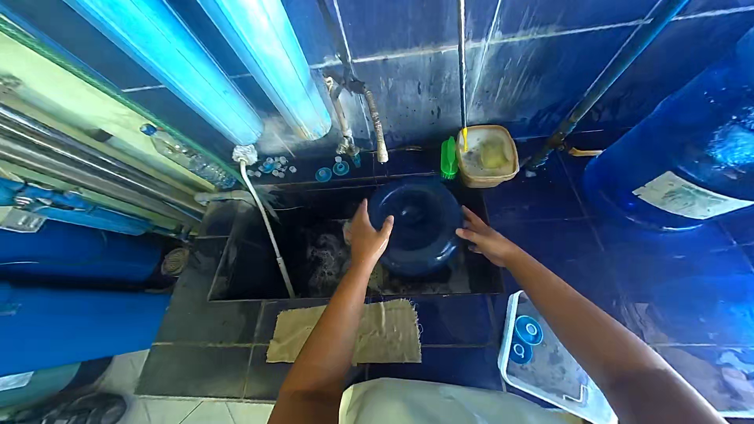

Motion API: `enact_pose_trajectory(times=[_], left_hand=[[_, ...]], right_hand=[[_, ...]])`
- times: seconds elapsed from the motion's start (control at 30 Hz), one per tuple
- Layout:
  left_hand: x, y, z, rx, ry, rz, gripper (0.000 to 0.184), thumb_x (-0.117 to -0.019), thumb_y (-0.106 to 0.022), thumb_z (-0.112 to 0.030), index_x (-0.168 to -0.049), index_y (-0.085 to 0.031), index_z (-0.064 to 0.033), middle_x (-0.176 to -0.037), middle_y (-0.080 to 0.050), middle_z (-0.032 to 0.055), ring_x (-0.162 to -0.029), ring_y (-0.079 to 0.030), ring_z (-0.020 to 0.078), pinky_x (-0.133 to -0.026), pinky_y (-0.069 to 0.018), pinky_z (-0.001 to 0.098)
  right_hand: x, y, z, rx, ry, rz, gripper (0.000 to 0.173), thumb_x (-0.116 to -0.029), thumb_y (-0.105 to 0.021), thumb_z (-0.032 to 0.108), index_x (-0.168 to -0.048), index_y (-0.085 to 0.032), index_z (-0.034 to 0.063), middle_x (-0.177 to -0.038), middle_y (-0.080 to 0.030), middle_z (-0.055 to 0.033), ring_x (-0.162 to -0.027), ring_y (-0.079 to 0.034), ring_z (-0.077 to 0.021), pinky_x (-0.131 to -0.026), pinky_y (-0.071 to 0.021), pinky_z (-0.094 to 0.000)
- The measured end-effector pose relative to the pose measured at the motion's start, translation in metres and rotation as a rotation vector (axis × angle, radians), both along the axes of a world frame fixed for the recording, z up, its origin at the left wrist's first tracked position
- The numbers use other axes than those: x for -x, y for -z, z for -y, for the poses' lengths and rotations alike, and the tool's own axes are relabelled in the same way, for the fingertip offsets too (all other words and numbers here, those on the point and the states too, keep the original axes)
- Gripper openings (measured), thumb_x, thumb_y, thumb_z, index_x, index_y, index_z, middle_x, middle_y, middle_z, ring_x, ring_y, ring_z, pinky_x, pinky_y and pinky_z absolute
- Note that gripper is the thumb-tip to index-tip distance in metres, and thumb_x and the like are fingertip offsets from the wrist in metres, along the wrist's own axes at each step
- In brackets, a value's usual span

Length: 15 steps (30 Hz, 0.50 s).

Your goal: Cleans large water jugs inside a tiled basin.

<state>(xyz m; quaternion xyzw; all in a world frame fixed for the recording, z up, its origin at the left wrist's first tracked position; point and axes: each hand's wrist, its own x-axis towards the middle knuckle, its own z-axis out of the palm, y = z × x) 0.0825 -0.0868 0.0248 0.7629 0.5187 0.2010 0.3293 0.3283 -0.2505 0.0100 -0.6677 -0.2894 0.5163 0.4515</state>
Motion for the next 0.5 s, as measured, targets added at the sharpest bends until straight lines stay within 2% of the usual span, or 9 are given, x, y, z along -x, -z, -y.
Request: enact_pose_trajectory(times=[0.03,0.1,0.17,0.2,0.27,0.33,0.4,0.43,0.5], left_hand=[[-0.009,-0.005,-0.002,-0.121,0.039,-0.134,0.085,-0.0975,-0.057,-0.057,-0.161,-0.029,-0.0083,-0.166,-0.029,0.0185,-0.154,-0.025,0.0371,-0.12,-0.011,0.0718],[-0.03,-0.008,-0.001,-0.13,0.084,-0.318,0.102,-0.0921,-0.051,-0.075,-0.162,-0.026,-0.0061,-0.169,-0.017,0.0221,-0.156,-0.012,0.0441,-0.116,-0.0047,0.0784],[-0.048,-0.007,-0.002,-0.019,0.094,-0.466,0.124,-0.0813,-0.057,-0.084,-0.164,-0.012,-0.0036,-0.171,-0.003,0.0231,-0.157,-0.003,0.0447,-0.116,-0.0076,0.0772],[-0.052,-0.008,-0.005,-0.003,0.113,-0.503,0.13,-0.0784,-0.065,-0.081,-0.164,-0.008,-0.0017,-0.171,-0.001,0.0226,-0.157,-0.003,0.044,-0.117,-0.0114,0.0757],[-0.046,-0.01,-0.008,-0.01,0.263,-0.516,0.127,-0.0799,-0.078,-0.064,-0.164,-0.006,-0.0019,-0.172,-0.002,0.0187,-0.158,-0.005,0.0396,-0.118,-0.0144,0.0725],[-0.022,-0.016,-0.008,-0.012,0.54,-0.502,0.117,-0.0825,-0.085,-0.039,-0.166,-0.008,-0.0089,-0.173,-0.002,0.0112,-0.16,-0.004,0.0316,-0.121,-0.0098,0.0716],[0.011,-0.025,-0.014,0.068,0.763,-0.467,0.105,-0.0833,-0.085,-0.022,-0.166,-0.019,-0.02,-0.174,-0.005,0.0042,-0.16,-0.004,0.0269,-0.123,-0.0071,0.0688],[0.027,-0.027,-0.019,0.116,0.788,-0.415,0.097,-0.0846,-0.083,-0.026,-0.164,-0.028,-0.0224,-0.173,-0.01,0.0042,-0.16,-0.007,0.0261,-0.124,-0.0073,0.0665],[0.042,-0.024,-0.033,0.132,0.644,-0.329,0.084,-0.0898,-0.076,-0.043,-0.16,-0.037,-0.0171,-0.171,-0.019,0.0073,-0.158,-0.015,0.0248,-0.126,-0.0099,0.0617]], right_hand=[[-0.009,-0.014,0.004,-0.042,-0.033,0.044,0.087,-0.0991,-0.065,0.032,-0.166,-0.01,0.0215,-0.166,-0.031,-0.0115,-0.148,-0.038,-0.0315,-0.114,-0.0401,-0.0544],[-0.049,-0.03,0.009,-0.143,0.126,0.142,0.081,-0.1004,-0.062,0.032,-0.164,-0.016,0.0133,-0.166,-0.03,-0.0124,-0.148,-0.036,-0.0282,-0.117,-0.038,-0.0516],[-0.114,-0.024,0.007,-0.184,0.468,0.157,0.076,-0.1016,-0.059,0.039,-0.162,-0.021,0.0124,-0.164,-0.034,-0.0112,-0.147,-0.039,-0.0264,-0.115,-0.0392,-0.0512],[-0.15,-0.015,0.006,-0.185,0.638,0.119,0.074,-0.1033,-0.055,0.043,-0.162,-0.023,0.0119,-0.163,-0.035,-0.0114,-0.146,-0.04,-0.0263,-0.114,-0.0396,-0.0503],[-0.217,0.002,0.003,-0.209,0.915,-0.072,0.064,-0.1072,-0.041,0.049,-0.16,-0.027,0.0153,-0.159,-0.039,-0.0074,-0.14,-0.045,-0.0229,-0.109,-0.0431,-0.0462],[-0.263,0.006,0.0,-0.306,1.085,-0.222,0.051,-0.109,-0.025,0.053,-0.144,-0.041,0.0191,-0.129,-0.06,0.0019,-0.115,-0.061,-0.0135,-0.093,-0.0521,-0.038],[-0.271,-0.014,-0.013,-0.396,1.14,-0.141,0.036,-0.1115,-0.027,0.042,-0.127,-0.048,0.0172,-0.101,-0.063,0.0047,-0.09,-0.065,-0.0096,-0.077,-0.0543,-0.0313],[-0.263,-0.024,-0.02,-0.411,1.097,0.04,0.035,-0.1121,-0.032,0.034,-0.131,-0.049,0.0106,-0.099,-0.063,0.0026,-0.085,-0.065,-0.0085,-0.076,-0.0553,-0.0282],[-0.239,-0.037,-0.03,-0.352,0.91,0.471,0.042,-0.1106,-0.036,0.026,-0.136,-0.049,-0.0045,-0.111,-0.064,-0.0096,-0.094,-0.065,-0.0107,-0.089,-0.0547,-0.0285]])
